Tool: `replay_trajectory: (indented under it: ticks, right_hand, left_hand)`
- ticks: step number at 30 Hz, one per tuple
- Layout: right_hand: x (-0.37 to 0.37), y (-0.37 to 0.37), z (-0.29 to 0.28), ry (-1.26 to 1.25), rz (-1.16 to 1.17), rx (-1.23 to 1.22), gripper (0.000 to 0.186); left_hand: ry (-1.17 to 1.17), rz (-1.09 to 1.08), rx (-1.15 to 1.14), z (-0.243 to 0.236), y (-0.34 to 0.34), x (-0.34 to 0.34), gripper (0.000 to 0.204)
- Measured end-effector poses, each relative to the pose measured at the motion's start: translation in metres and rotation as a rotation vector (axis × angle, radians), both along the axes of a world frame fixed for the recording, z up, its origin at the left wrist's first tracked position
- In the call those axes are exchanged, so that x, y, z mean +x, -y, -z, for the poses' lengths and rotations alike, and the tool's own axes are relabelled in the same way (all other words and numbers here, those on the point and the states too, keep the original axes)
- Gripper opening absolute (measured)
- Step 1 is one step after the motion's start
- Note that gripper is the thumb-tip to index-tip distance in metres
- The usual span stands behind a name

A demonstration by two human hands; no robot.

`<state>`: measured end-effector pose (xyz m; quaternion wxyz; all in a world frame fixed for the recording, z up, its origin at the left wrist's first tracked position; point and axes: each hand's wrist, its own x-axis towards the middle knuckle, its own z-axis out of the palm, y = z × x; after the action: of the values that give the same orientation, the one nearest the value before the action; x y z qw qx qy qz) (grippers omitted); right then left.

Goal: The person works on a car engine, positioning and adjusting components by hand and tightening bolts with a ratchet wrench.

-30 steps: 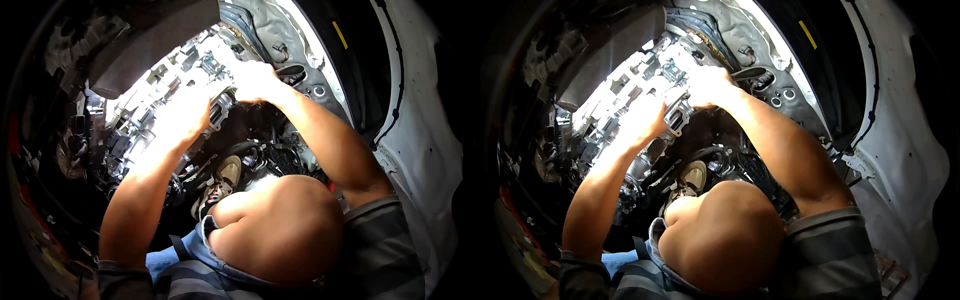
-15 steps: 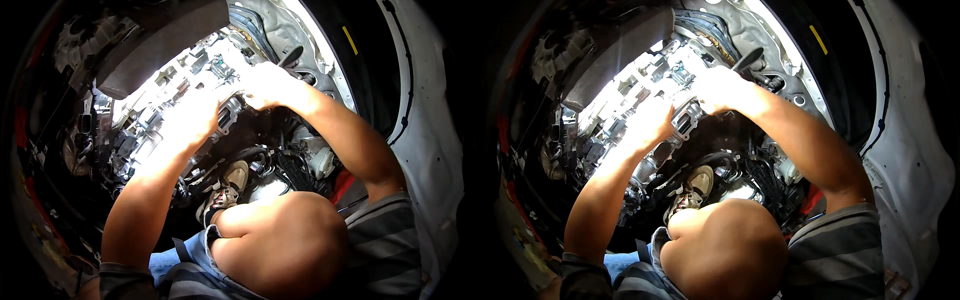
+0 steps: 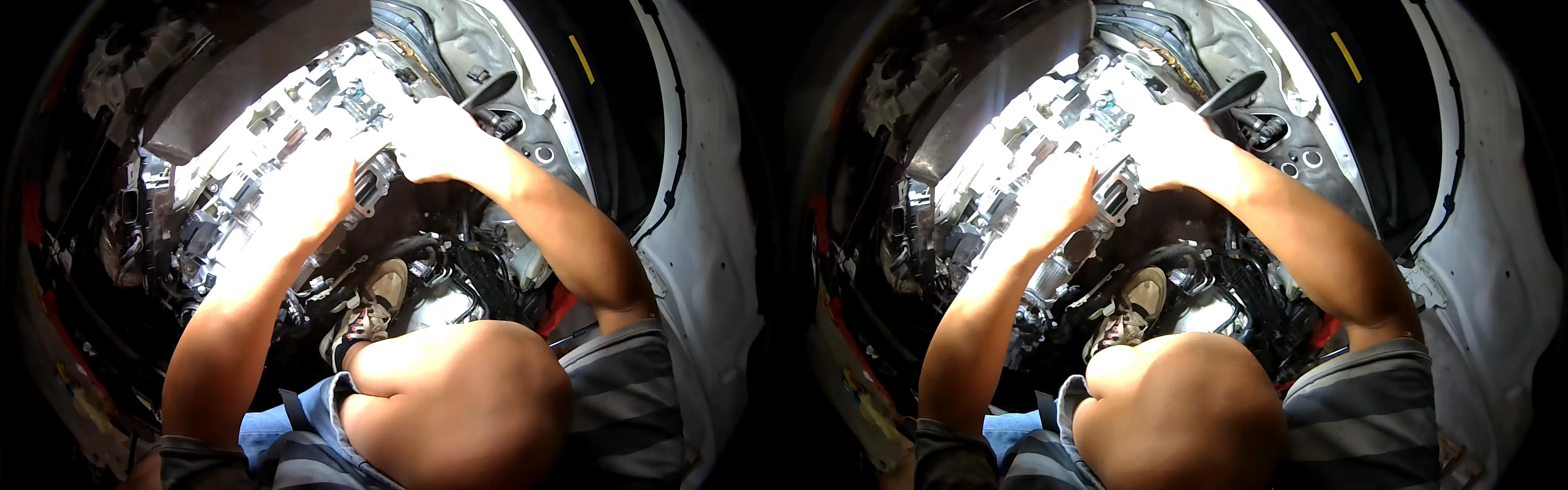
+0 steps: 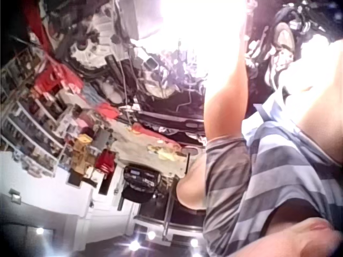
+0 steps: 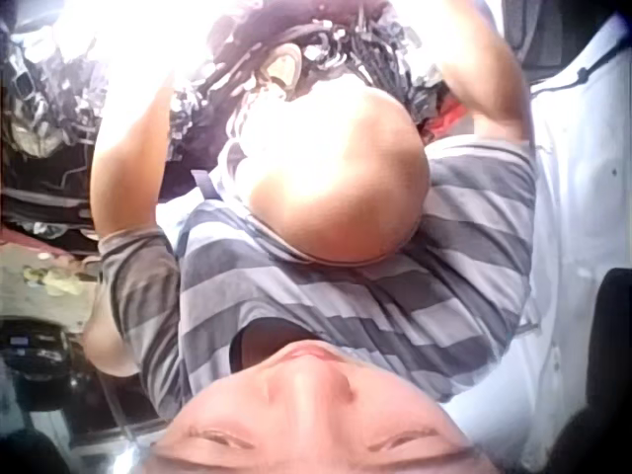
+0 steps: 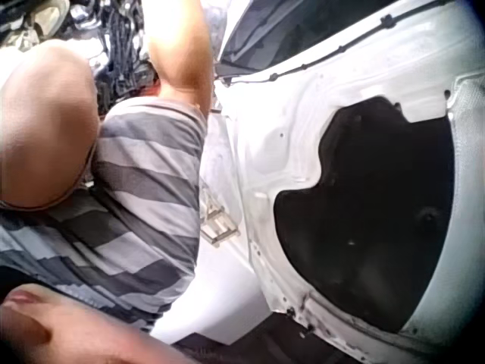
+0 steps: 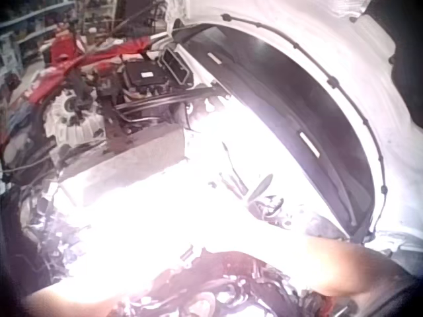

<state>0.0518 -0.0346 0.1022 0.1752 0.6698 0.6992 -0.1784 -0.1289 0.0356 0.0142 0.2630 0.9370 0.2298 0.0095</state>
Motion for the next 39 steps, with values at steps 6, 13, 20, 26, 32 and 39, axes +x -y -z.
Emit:
replay_trajectory:
  ticks: [6,13,20,26,32,39]
  right_hand:
    - [0.014,0.011,0.002,-0.02,0.003,-0.075,0.018]
    - [0.013,0.055,-0.021,-0.041,0.072,0.064,0.017]
    - [0.011,0.078,-0.011,-0.081,0.277,-0.011,0.022]
    - [0.015,0.081,-0.007,-0.18,0.22,0.201,0.021]
    - [0.013,0.069,0.005,-0.188,0.255,0.125,0.02]
    - [-0.01,0.055,-0.002,-0.991,1.904,-0.214,0.014]
  left_hand:
    - [0.172,-0.006,-0.051,0.006,0.002,-0.001,0.016]
    - [0.086,0.003,-0.044,-0.005,-0.001,0.004,0.014]
    - [0.108,-0.063,-0.018,-0.008,0.013,0.001,0.02]
    - [-0.092,-0.114,0.059,-0.007,0.028,-0.001,0.033]
    - [0.319,-0.026,0.202,-0.023,0.04,-0.005,0.036]
    - [0.411,-0.135,-0.263,0.011,0.092,0.035,0.041]
